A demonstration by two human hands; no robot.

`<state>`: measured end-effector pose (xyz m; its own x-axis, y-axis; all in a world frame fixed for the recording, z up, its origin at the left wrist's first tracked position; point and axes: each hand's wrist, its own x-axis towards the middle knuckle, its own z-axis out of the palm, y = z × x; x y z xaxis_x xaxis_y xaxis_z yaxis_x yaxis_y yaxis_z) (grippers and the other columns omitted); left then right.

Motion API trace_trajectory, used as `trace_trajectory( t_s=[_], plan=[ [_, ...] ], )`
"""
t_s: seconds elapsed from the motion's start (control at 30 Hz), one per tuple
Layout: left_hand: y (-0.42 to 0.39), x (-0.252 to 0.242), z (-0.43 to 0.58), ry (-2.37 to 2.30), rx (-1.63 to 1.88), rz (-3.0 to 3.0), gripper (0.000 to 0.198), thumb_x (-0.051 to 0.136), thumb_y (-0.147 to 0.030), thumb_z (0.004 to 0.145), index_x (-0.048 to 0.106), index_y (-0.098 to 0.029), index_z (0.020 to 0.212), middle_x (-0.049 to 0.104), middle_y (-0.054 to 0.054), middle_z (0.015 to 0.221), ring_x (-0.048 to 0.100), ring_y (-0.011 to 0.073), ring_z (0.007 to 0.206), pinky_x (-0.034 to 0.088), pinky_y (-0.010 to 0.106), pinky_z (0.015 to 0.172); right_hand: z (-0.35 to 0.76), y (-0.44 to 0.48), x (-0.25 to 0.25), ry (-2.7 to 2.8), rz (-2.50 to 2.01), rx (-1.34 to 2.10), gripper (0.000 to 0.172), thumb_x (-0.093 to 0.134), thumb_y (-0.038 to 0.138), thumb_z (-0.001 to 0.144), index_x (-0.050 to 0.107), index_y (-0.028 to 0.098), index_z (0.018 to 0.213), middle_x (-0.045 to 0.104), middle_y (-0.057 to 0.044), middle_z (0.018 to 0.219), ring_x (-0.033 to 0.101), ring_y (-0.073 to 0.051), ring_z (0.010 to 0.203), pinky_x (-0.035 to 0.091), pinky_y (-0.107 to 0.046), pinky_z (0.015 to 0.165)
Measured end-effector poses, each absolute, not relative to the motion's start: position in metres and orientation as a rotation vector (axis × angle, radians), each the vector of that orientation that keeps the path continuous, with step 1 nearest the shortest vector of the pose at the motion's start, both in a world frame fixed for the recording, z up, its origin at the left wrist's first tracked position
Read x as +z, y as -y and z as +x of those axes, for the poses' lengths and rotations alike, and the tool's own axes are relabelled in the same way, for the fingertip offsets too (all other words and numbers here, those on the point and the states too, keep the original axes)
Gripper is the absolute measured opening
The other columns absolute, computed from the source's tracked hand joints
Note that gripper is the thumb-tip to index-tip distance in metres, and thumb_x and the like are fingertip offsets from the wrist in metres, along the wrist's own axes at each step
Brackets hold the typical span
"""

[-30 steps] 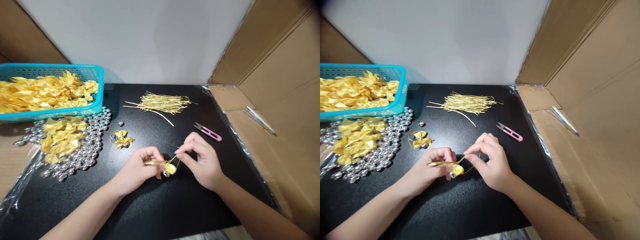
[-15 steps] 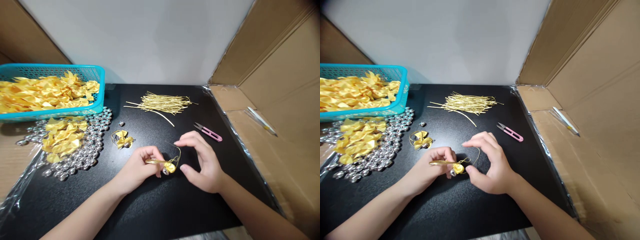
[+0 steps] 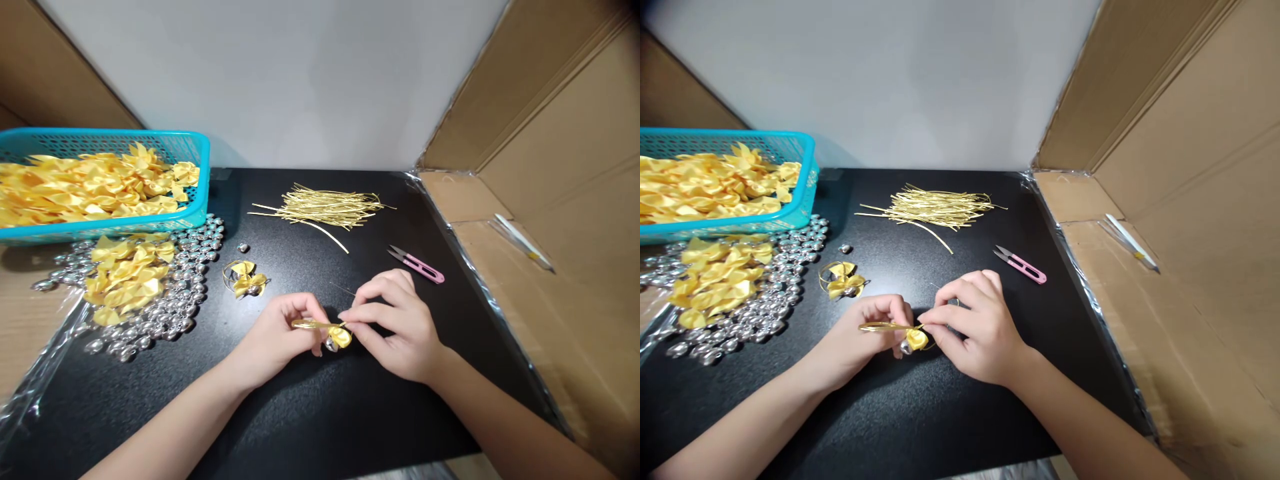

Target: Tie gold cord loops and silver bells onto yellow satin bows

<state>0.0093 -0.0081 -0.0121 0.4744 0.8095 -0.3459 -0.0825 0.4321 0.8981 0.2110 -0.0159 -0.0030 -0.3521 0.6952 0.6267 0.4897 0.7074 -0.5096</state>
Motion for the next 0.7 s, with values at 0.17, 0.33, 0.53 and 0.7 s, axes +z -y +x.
trace_trajectory(
  t_s=[0.17, 0.33, 0.53, 0.7],
  plan=[
    [0.008, -0.011, 0.009, -0.921, 0.667, 0.962, 0.011, 0.069, -0.013, 0.067, 0.060, -0.015, 0.061, 0.066, -0.004, 0.058, 0.056, 0.0076, 0.050, 0.043, 0.018, 0.051, 0.212, 0.015, -0.002, 1.976, -0.903, 0.388, 0.011, 0.064, 0.012, 0.086, 0.071, 0.020, 0.081, 0.065, -0.003, 0.077, 0.058, -0.017, 0.077, 0.041, -0.036, 0.074],
    [0.007, -0.014, 0.008, -0.910, 0.677, 0.957, 0.011, 0.069, -0.013, 0.067, 0.060, -0.015, 0.061, 0.066, -0.003, 0.058, 0.056, 0.0079, 0.050, 0.044, 0.018, 0.051, 0.215, 0.011, -0.004, 1.967, -0.880, 0.445, 0.010, 0.064, 0.016, 0.089, 0.072, 0.020, 0.084, 0.068, -0.002, 0.076, 0.059, -0.016, 0.074, 0.040, -0.035, 0.073],
    [0.008, -0.014, 0.008, -0.900, 0.689, 0.946, 0.011, 0.069, -0.013, 0.068, 0.060, -0.015, 0.061, 0.066, -0.004, 0.058, 0.056, 0.0070, 0.049, 0.043, 0.017, 0.050, 0.218, 0.008, -0.005, 1.962, -0.840, 0.547, 0.007, 0.068, 0.017, 0.088, 0.071, 0.020, 0.093, 0.073, -0.002, 0.076, 0.062, -0.015, 0.071, 0.040, -0.036, 0.073],
    [0.007, -0.016, 0.007, -0.894, 0.689, 0.946, 0.010, 0.068, -0.012, 0.068, 0.061, -0.015, 0.062, 0.067, -0.004, 0.059, 0.057, 0.0070, 0.050, 0.044, 0.017, 0.051, 0.221, 0.007, -0.005, 2.052, -0.799, 0.537, 0.009, 0.072, 0.019, 0.085, 0.071, 0.019, 0.094, 0.074, -0.002, 0.078, 0.063, -0.016, 0.072, 0.040, -0.037, 0.076]
  ],
)
